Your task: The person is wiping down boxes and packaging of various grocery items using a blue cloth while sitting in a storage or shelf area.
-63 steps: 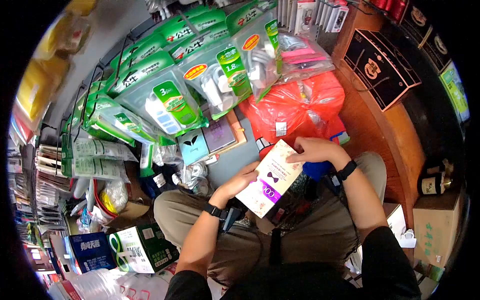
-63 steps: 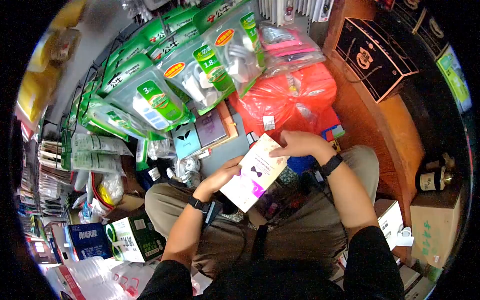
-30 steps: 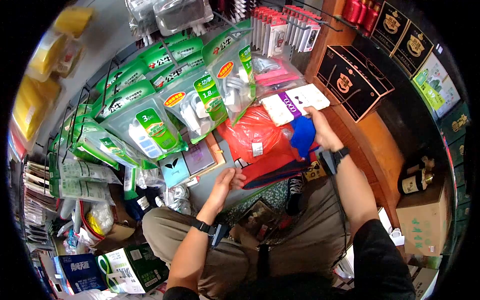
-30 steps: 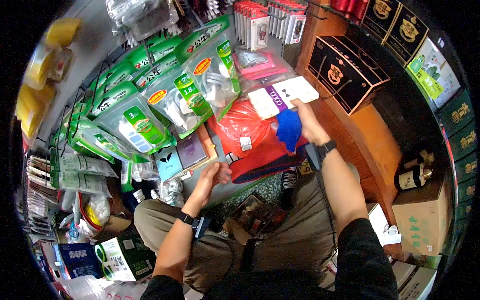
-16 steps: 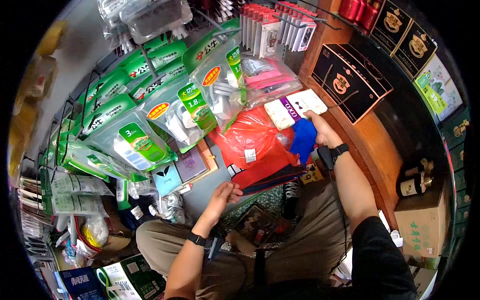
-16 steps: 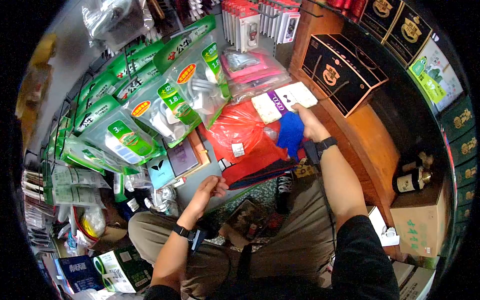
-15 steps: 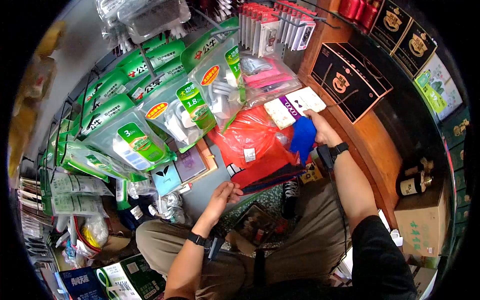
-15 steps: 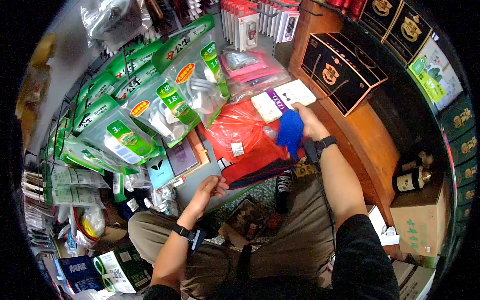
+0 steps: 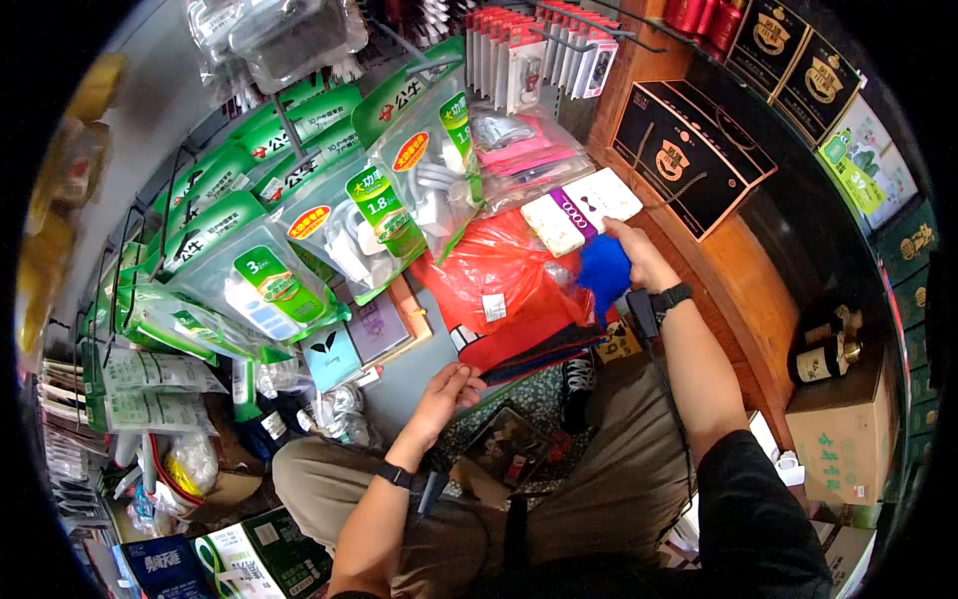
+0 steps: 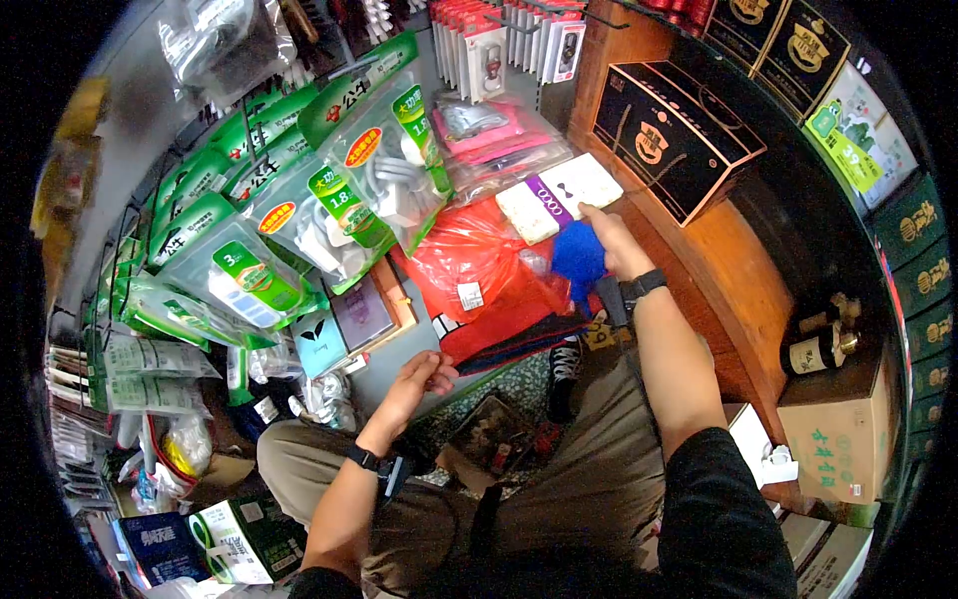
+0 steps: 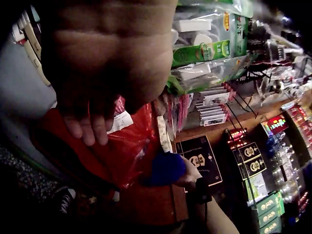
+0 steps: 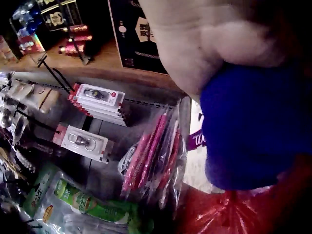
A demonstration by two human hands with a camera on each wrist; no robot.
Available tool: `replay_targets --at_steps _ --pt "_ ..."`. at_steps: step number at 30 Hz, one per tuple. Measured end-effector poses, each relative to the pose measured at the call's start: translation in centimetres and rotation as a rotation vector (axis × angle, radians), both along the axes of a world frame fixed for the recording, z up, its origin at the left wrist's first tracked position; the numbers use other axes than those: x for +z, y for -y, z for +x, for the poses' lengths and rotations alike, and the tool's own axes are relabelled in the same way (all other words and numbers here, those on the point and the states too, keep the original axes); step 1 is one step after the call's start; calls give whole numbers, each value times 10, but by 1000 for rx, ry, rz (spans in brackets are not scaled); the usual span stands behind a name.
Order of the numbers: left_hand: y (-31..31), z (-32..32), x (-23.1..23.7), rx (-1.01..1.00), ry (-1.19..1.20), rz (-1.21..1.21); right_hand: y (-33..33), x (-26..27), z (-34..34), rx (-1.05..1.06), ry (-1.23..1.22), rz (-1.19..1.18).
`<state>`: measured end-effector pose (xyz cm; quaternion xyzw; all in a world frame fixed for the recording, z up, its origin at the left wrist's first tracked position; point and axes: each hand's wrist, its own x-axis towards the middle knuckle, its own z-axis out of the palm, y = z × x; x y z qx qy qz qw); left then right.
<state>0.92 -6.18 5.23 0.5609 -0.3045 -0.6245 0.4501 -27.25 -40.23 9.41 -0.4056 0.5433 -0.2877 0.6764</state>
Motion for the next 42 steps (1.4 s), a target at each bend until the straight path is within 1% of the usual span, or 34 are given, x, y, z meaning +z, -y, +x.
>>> replay_targets --at_steps 2,3,6,7,8,10,11,12,14,15,16,18,20,21,22,23,24,26,28,29,30,33,36,38,39,42 --pt "0 1 2 7 7 -3 -22 26 -4 86 -153 -92" --pt "-1 1 1 16 10 -2 -23 22 -9 249 -415 -291" --pt "1 6 -17 -30 84 -27 -56 48 -7 614 -372 -511" --pt "2 6 -26 -29 111 -14 -68 60 -1 659 -277 -648" --pt "1 5 -32 -22 140 13 -80 79 7 675 -139 -689" --pt "-2 7 -26 -30 192 61 -111 121 25 632 -21 -724" --pt "-1 12 -38 -19 223 26 -138 152 32 568 62 -771" --pt "-5 20 -59 -14 251 -12 -158 180 32 560 72 -904" --pt "-13 42 -105 103 324 90 -197 206 13 462 95 -1035" --pt "-13 52 -117 158 355 127 -211 212 5 457 89 -1070" --pt "-11 64 -115 238 288 216 -225 216 -5 452 70 -1094" --pt "-5 93 -108 387 149 389 -246 218 -20 457 29 -1091" --pt "3 128 -144 639 -13 477 -263 218 -32 465 -17 -1072" --pt "0 139 -159 680 -27 403 -269 218 -38 470 -36 -1054" --pt "3 155 -180 727 -78 433 -275 218 -41 471 -56 -1041" --pt "2 169 -200 731 -141 482 -279 218 -44 472 -72 -1025" --pt "4 178 -203 738 -203 529 -282 218 -46 469 -83 -1009" --pt "7 185 -213 778 -325 499 -287 217 -48 471 -107 -982" --pt "7 203 -245 710 -351 499 -294 213 -47 470 -144 -966" --pt "5 201 -248 750 -335 442 -295 214 -49 473 -149 -951" --pt "6 193 -247 792 -325 378 -297 213 -46 473 -164 -936" --pt "14 187 -240 810 -323 355 -300 214 -44 480 -182 -907" --pt "24 187 -240 868 -311 430 -300 217 -37 495 -189 -895" --pt "17 184 -242 822 -277 338 -298 222 -29 511 -175 -897" --pt "19 181 -242 896 -254 367 -295 228 -23 524 -161 -904" --pt "17 171 -229 897 -286 311 -277 247 4 556 -101 -880"
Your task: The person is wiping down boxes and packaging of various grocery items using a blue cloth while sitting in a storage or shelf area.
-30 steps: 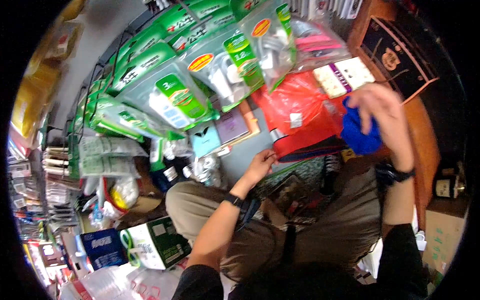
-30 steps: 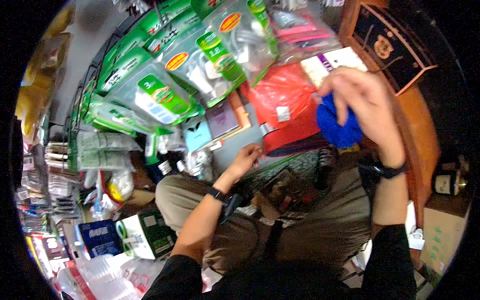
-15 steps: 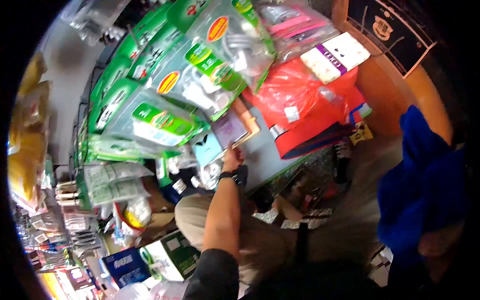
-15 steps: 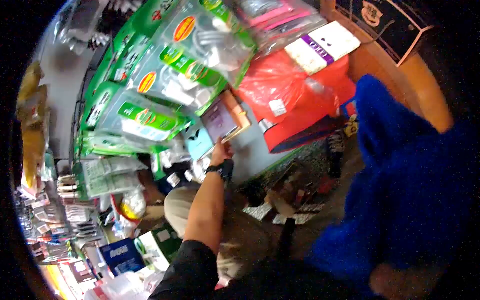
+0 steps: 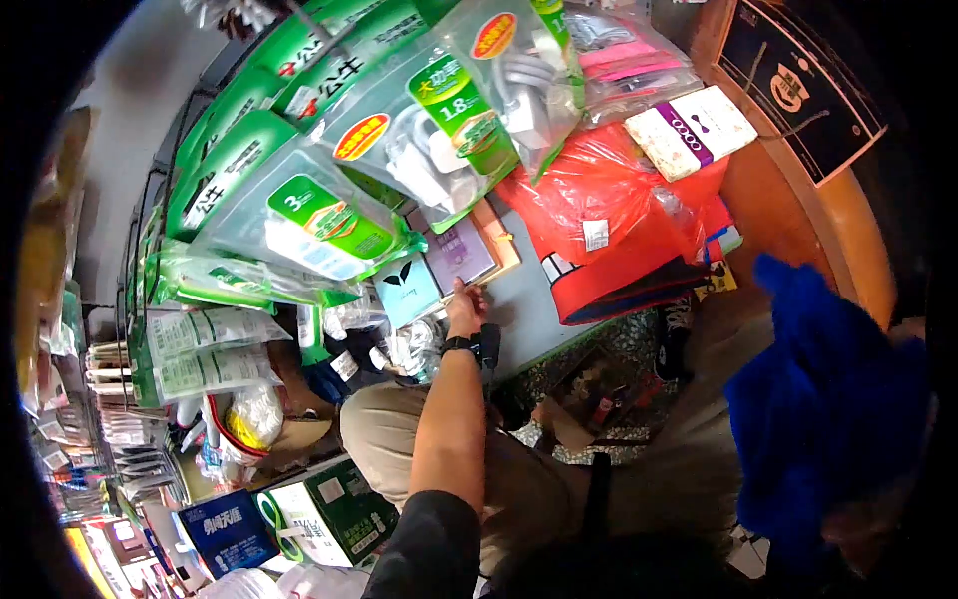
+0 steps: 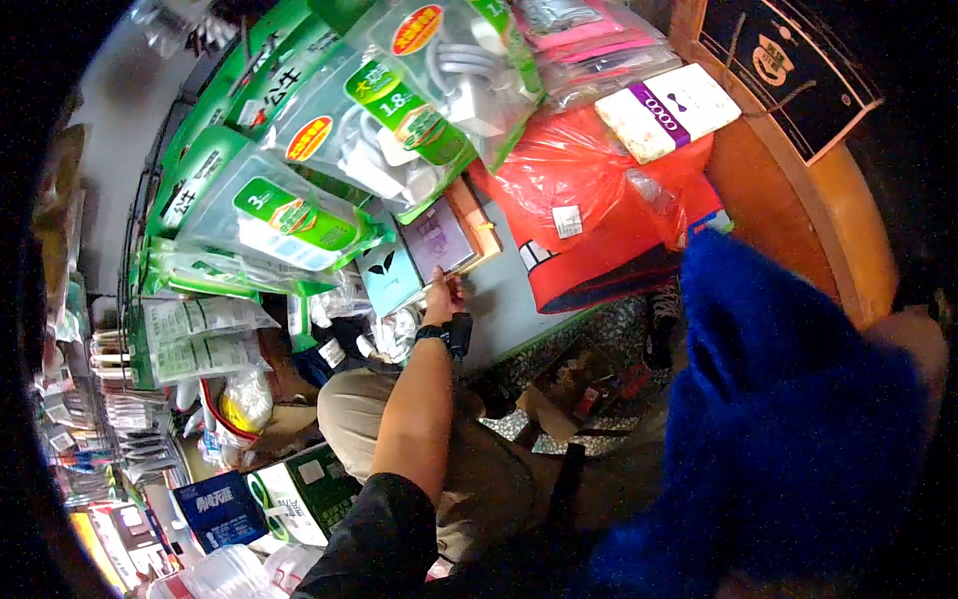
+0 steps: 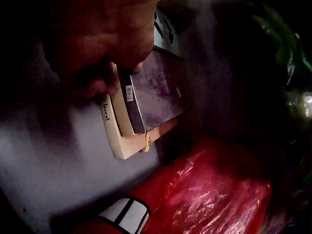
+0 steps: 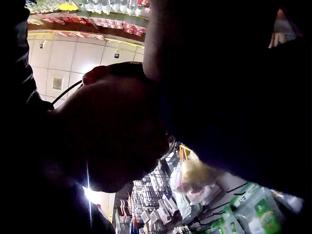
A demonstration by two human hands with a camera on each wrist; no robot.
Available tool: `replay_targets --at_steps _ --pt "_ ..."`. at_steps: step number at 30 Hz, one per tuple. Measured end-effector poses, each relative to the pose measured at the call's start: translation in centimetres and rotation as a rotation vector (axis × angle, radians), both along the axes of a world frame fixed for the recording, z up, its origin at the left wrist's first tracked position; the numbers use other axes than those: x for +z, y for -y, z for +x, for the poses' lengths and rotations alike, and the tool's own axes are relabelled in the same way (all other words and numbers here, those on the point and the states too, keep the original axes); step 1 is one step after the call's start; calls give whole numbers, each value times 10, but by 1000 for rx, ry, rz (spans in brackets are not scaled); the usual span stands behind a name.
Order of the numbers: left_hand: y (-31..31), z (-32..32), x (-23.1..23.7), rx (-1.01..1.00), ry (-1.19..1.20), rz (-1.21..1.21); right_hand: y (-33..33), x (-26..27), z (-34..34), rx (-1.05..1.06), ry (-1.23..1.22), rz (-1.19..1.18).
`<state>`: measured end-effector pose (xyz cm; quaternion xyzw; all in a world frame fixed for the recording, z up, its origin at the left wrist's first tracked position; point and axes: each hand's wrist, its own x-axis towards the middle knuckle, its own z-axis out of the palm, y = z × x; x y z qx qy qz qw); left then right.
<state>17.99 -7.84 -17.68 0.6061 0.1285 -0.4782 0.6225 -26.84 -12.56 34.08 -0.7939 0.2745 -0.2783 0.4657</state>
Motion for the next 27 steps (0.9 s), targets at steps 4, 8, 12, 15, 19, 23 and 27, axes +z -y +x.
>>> replay_targets --at_steps 4,8,12,15,19,23,27 --pt "5 -3 -11 54 -7 -14 37 -1 53 129 -27 222" --pt "13 -1 -24 112 -29 40 68 -80 88 278 -82 456" --pt "12 -5 -37 180 29 -21 51 -68 89 397 -447 -246" --pt "-5 -26 -17 218 -14 -247 14 -16 88 533 -557 -599" --pt "-12 -50 40 299 -71 -353 -27 28 74 456 -269 -564" --pt "-24 -61 79 177 1 -516 -46 29 57 608 -422 -665" --pt "-15 -41 88 71 88 -442 -42 27 48 826 -577 -878"
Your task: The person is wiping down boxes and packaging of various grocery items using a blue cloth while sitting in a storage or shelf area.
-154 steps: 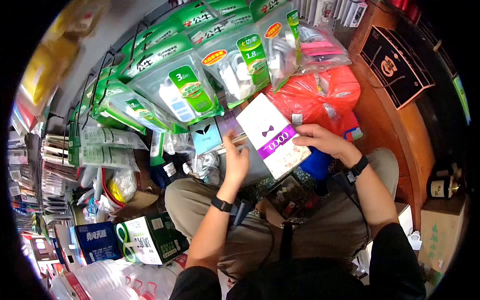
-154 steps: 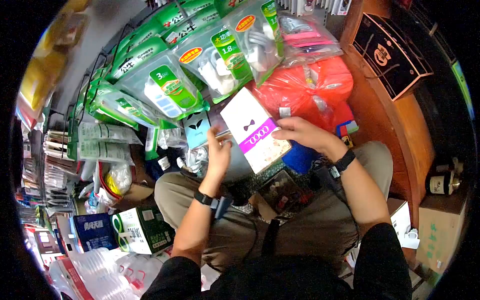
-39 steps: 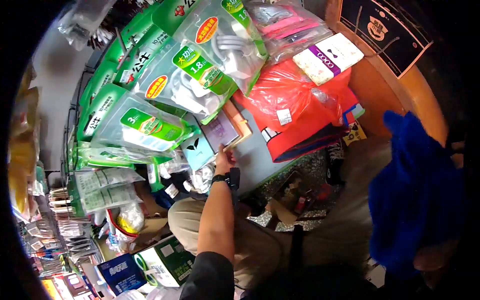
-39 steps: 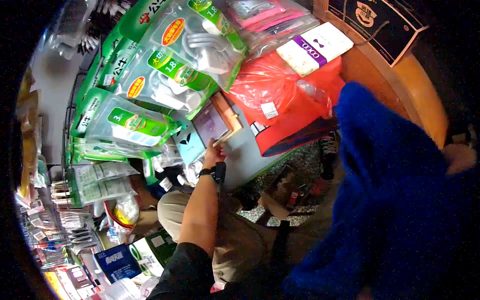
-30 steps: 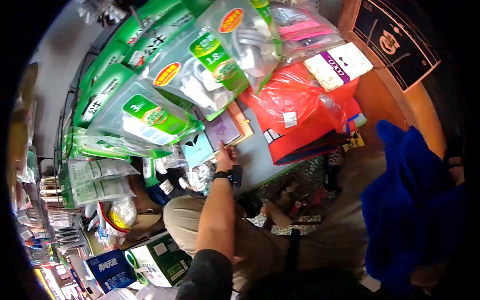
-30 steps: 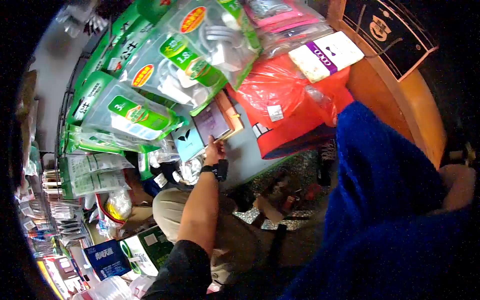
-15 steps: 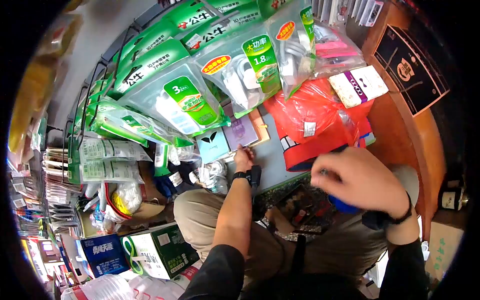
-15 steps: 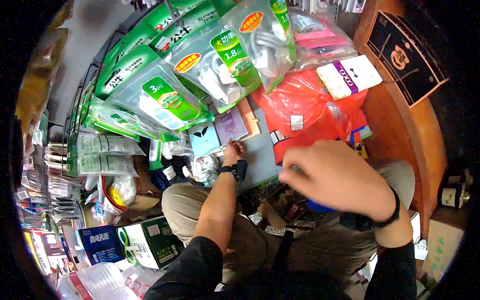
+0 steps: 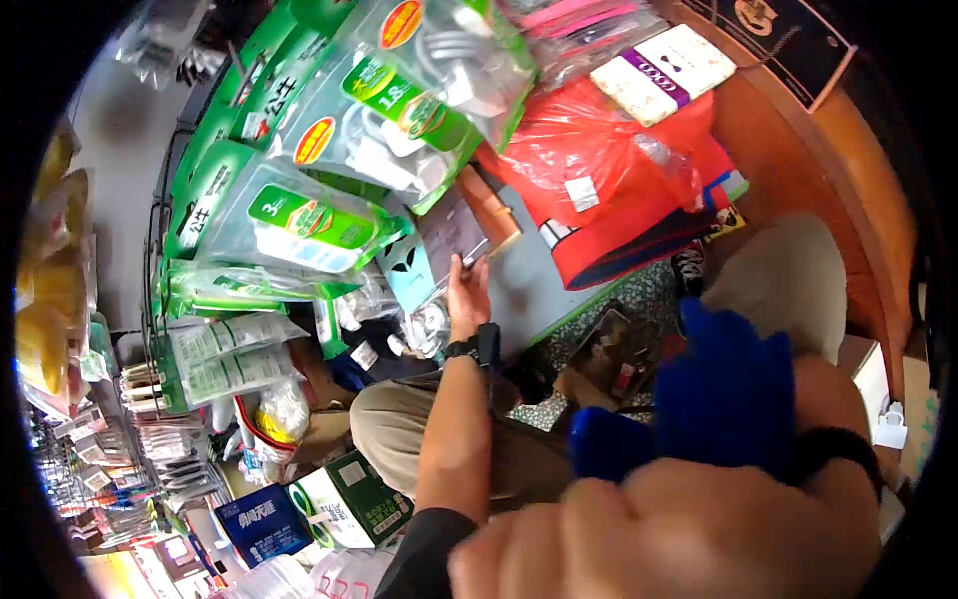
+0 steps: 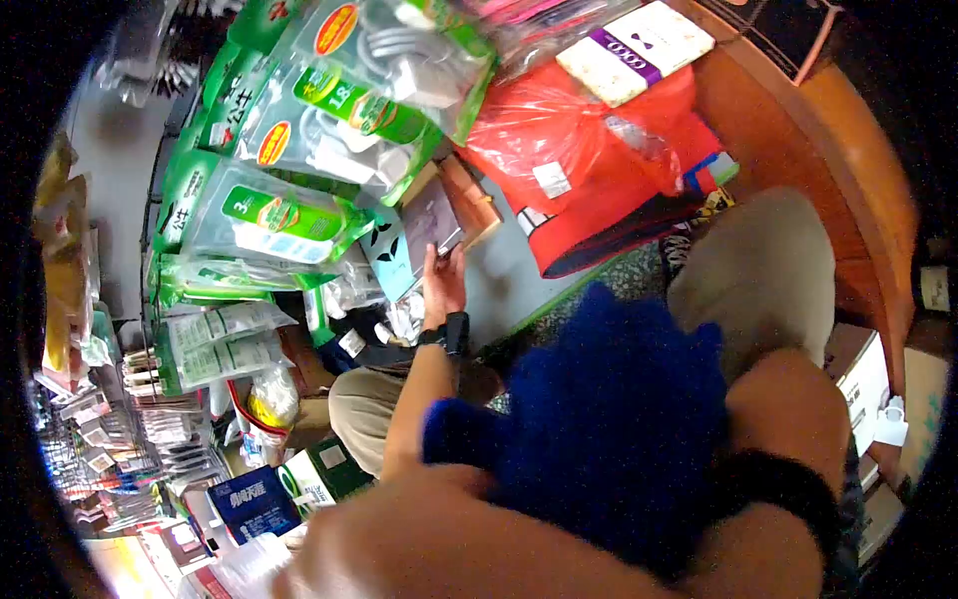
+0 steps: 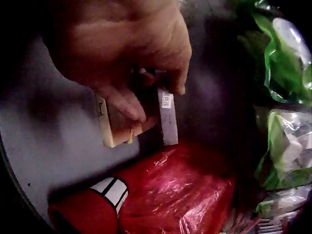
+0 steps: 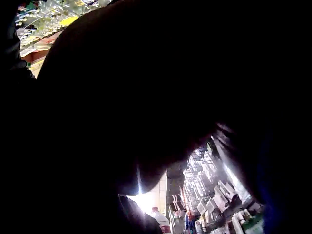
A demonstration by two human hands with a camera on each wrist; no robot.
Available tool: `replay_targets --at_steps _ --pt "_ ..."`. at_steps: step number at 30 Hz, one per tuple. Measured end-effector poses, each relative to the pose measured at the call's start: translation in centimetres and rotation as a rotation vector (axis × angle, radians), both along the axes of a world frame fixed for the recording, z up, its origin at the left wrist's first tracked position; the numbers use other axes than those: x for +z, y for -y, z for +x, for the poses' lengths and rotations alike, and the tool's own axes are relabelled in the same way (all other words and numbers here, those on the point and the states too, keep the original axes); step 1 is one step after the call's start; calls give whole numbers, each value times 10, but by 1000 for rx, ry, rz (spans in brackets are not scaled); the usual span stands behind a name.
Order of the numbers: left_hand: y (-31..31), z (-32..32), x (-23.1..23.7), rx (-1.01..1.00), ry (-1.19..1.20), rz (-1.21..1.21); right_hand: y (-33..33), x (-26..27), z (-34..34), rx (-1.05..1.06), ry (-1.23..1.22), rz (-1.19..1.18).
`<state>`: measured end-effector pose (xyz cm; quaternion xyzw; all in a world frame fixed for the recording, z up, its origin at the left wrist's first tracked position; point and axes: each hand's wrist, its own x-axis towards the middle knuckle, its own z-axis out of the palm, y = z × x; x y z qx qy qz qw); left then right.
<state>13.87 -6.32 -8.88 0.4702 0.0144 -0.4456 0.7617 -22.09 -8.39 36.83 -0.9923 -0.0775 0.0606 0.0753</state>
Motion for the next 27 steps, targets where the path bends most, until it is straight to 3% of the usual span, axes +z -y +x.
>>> replay_targets --at_steps 3,5,7,9,10,11,12,13,14,15,16,18,20,21,22,23,27 --pt "2 -7 1 78 2 74 2 -13 6 -70 186 312" --pt "-3 -11 8 -16 74 56 10 -28 20 -77 332 494" --pt "-13 -38 52 -71 173 199 28 -43 35 -128 277 587" --pt "-34 -38 67 -218 230 294 60 -75 49 -293 96 750" --pt "-46 -43 89 -330 283 319 88 -118 57 -356 -19 1062" --pt "-53 -55 113 -319 184 269 119 -173 56 -443 143 1296" --pt "-65 -61 136 -368 118 295 145 -196 45 -877 19 1584" --pt "-77 -67 159 -425 46 330 155 -198 33 -1070 74 1942" --pt "-86 -75 191 -518 90 344 166 -201 22 -1101 102 2308" --pt "-97 -72 193 -572 197 371 175 -204 14 -962 173 2383" --pt "-106 -62 188 -650 375 444 162 -201 12 -985 299 2221" --pt "-112 -65 203 -715 605 501 140 -210 6 -995 296 2185" --pt "-109 -67 229 -858 977 578 140 -242 3 -967 39 2418" --pt "-106 -67 234 -927 1166 612 136 -223 6 -998 54 2383" --pt "-104 -71 232 -819 1128 500 124 -191 9 -1038 71 2354" --pt "-97 -70 250 -897 1073 507 119 -173 10 -1073 90 2323" --pt "-81 -50 243 -642 462 78 146 -194 8 -982 349 2261"
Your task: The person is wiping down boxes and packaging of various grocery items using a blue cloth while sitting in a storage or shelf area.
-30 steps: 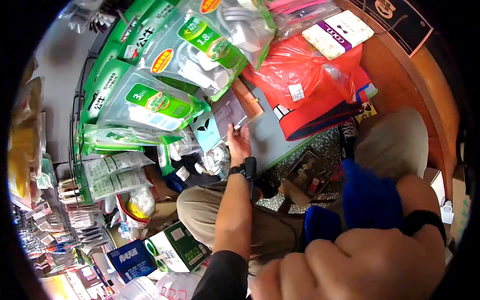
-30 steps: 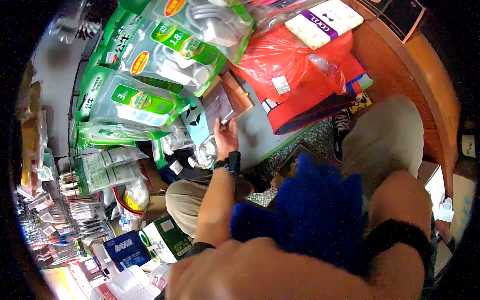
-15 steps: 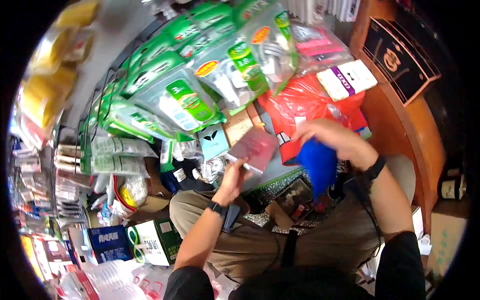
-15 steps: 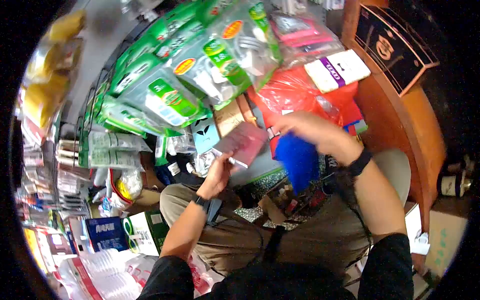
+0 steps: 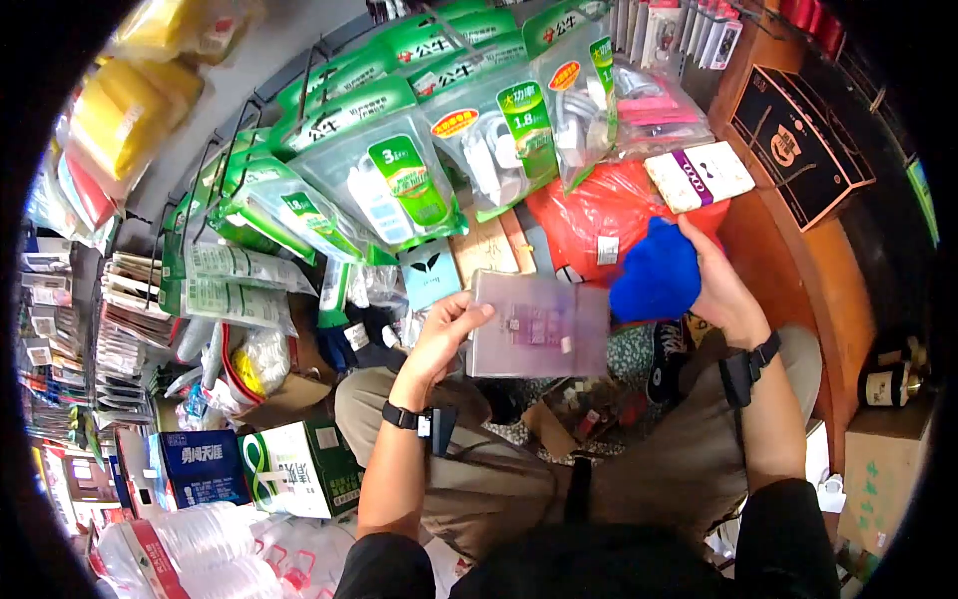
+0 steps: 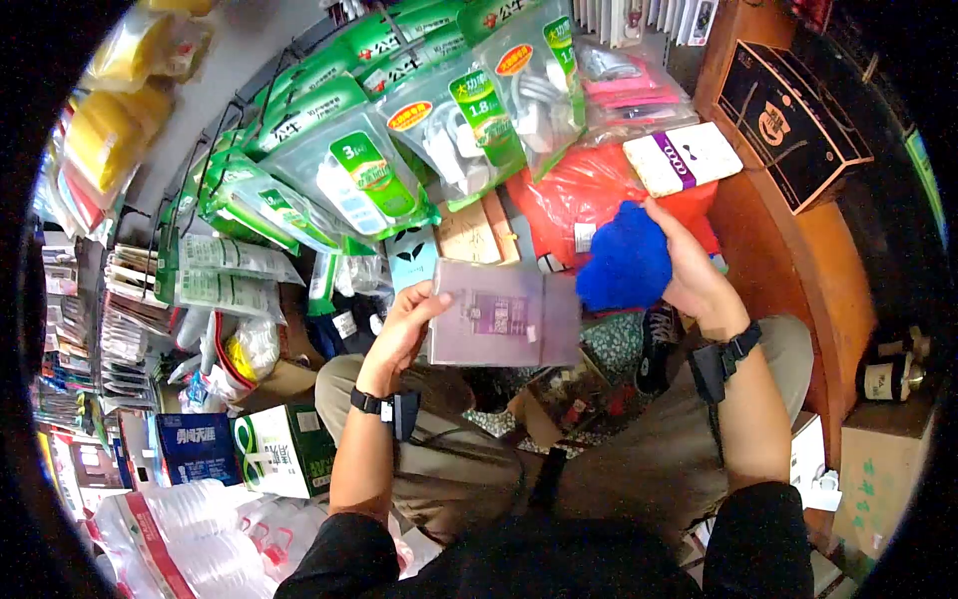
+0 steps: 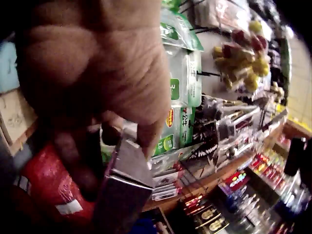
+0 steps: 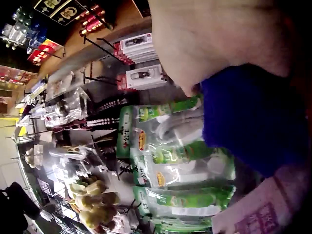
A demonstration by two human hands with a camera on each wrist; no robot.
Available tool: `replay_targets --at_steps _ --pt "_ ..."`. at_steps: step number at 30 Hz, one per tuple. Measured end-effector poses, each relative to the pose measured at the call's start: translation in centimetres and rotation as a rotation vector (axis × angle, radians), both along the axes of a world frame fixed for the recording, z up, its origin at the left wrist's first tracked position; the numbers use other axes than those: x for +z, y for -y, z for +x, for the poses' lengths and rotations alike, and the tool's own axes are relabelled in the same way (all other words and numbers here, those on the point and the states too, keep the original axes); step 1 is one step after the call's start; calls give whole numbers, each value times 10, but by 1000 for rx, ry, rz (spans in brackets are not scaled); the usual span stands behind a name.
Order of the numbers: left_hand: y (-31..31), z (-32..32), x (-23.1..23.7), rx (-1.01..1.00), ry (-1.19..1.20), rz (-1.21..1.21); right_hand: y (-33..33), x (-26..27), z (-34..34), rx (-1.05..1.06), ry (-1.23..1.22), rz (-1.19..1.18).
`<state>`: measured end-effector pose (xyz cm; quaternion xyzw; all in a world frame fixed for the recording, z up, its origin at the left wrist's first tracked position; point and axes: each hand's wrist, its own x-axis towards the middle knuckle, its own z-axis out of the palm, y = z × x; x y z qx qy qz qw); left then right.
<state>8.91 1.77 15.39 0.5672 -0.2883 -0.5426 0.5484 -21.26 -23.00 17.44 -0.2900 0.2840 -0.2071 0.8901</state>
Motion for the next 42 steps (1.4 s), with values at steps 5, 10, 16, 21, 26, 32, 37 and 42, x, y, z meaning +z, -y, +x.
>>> replay_targets --at_steps 5,10,16,21,26,32,37,42 --pt "13 -10 -37 -62 -713 -197 15 44 -20 -113 -66 -220" --pt "40 -63 -36 -185 -863 -87 41 15 -50 -75 -503 -657" --pt "31 -51 -37 -141 -859 -108 40 27 -50 -76 -870 -1095" --pt "31 -51 -39 -87 -798 -172 36 39 -39 -194 -429 -448" --pt "42 -62 -41 13 -736 -174 -5 43 -2 -266 -61 -252" --pt "46 -77 -68 23 -623 -129 -89 7 59 239 -196 -1742" --pt "34 -81 -55 -4 -1017 -189 -110 -2 83 288 -305 -1988" --pt "27 -80 -53 85 -848 -177 -121 -1 90 269 -367 -2057"
